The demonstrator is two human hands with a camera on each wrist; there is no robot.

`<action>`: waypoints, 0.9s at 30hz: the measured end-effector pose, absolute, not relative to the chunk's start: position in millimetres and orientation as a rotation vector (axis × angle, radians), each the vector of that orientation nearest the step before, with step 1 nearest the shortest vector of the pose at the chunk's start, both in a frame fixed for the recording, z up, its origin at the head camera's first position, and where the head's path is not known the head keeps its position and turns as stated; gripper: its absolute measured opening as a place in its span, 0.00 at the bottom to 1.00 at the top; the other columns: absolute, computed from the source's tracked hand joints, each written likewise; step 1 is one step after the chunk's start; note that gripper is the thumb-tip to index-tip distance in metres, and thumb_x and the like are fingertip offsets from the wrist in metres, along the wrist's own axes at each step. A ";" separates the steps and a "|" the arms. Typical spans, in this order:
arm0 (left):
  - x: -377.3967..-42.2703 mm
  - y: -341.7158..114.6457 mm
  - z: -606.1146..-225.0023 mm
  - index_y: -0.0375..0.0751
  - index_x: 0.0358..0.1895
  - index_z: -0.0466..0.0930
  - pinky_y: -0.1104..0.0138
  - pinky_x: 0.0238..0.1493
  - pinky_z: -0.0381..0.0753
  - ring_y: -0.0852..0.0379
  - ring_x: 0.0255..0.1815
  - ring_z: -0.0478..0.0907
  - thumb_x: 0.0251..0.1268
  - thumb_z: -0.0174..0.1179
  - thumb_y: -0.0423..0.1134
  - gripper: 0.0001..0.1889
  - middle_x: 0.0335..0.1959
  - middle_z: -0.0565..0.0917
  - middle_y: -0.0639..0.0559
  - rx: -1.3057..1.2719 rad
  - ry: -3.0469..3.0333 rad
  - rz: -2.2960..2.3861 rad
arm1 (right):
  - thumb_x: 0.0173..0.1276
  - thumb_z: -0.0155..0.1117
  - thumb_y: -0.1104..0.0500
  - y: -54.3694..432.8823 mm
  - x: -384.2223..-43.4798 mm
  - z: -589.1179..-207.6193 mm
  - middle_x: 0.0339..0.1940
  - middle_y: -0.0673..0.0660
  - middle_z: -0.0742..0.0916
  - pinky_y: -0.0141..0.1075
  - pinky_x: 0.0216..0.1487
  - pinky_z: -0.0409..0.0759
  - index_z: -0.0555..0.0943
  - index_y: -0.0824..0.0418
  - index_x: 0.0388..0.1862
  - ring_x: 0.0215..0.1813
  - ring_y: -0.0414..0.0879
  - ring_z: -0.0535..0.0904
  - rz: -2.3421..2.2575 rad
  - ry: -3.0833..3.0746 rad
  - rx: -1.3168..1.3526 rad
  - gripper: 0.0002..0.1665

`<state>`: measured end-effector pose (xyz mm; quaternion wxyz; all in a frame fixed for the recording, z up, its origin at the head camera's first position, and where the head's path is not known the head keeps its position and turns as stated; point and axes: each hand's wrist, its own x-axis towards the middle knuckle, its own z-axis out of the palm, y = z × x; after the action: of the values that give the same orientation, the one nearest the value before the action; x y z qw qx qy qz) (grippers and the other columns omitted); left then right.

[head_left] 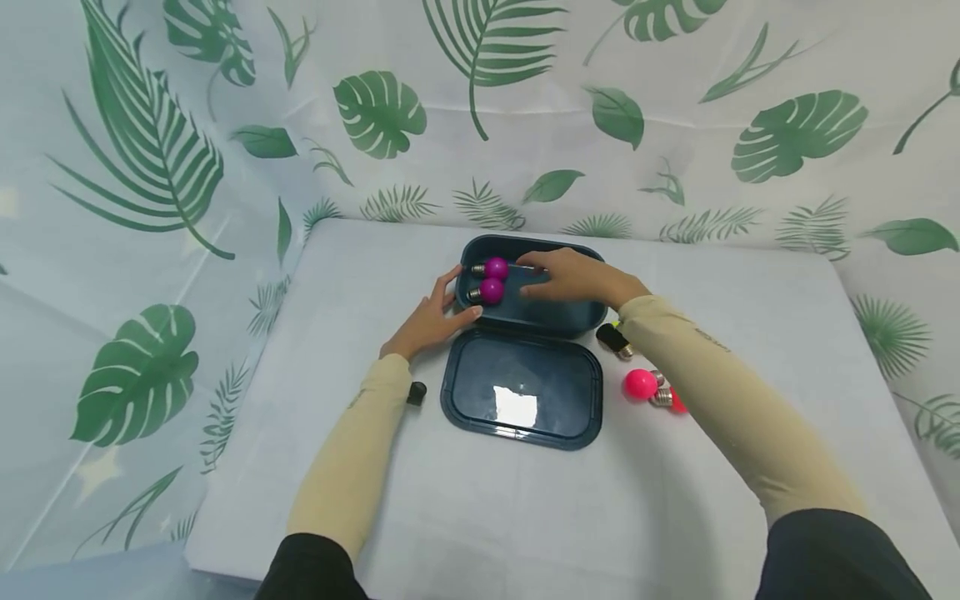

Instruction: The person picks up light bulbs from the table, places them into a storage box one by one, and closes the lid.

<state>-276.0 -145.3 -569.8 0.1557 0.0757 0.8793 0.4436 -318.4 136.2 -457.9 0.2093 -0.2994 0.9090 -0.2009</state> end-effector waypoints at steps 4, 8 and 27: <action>-276.2 -145.5 -568.6 0.70 0.88 0.42 0.47 0.86 0.36 0.45 0.86 0.55 0.74 0.61 0.67 0.48 0.81 0.68 0.42 0.230 2.532 1.276 | 0.80 0.65 0.49 154.1 -313.2 -451.7 0.68 0.71 0.82 0.61 0.65 0.80 0.69 0.65 0.81 0.63 0.63 0.83 -0.602 2.557 -0.788 0.38; -276.4 -145.9 -568.9 0.66 0.89 0.42 0.53 0.86 0.32 0.50 0.83 0.63 0.75 0.62 0.65 0.49 0.83 0.65 0.40 0.258 2.540 1.293 | 0.81 0.65 0.48 171.8 -308.3 -448.6 0.69 0.72 0.81 0.61 0.65 0.80 0.68 0.63 0.82 0.61 0.63 0.83 -0.665 2.586 -0.734 0.38; -277.4 -144.3 -574.2 0.67 0.89 0.42 0.49 0.86 0.35 0.47 0.84 0.60 0.74 0.62 0.65 0.49 0.82 0.67 0.39 0.272 2.534 1.285 | 0.82 0.63 0.44 257.0 -248.3 -463.7 0.71 0.73 0.80 0.67 0.65 0.79 0.65 0.61 0.84 0.69 0.69 0.77 -0.833 2.717 -0.369 0.41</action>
<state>-277.4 -144.3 -574.2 0.1432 0.0944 0.8786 0.4456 -248.3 257.0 -463.7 0.1378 -0.1274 0.9391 -0.2879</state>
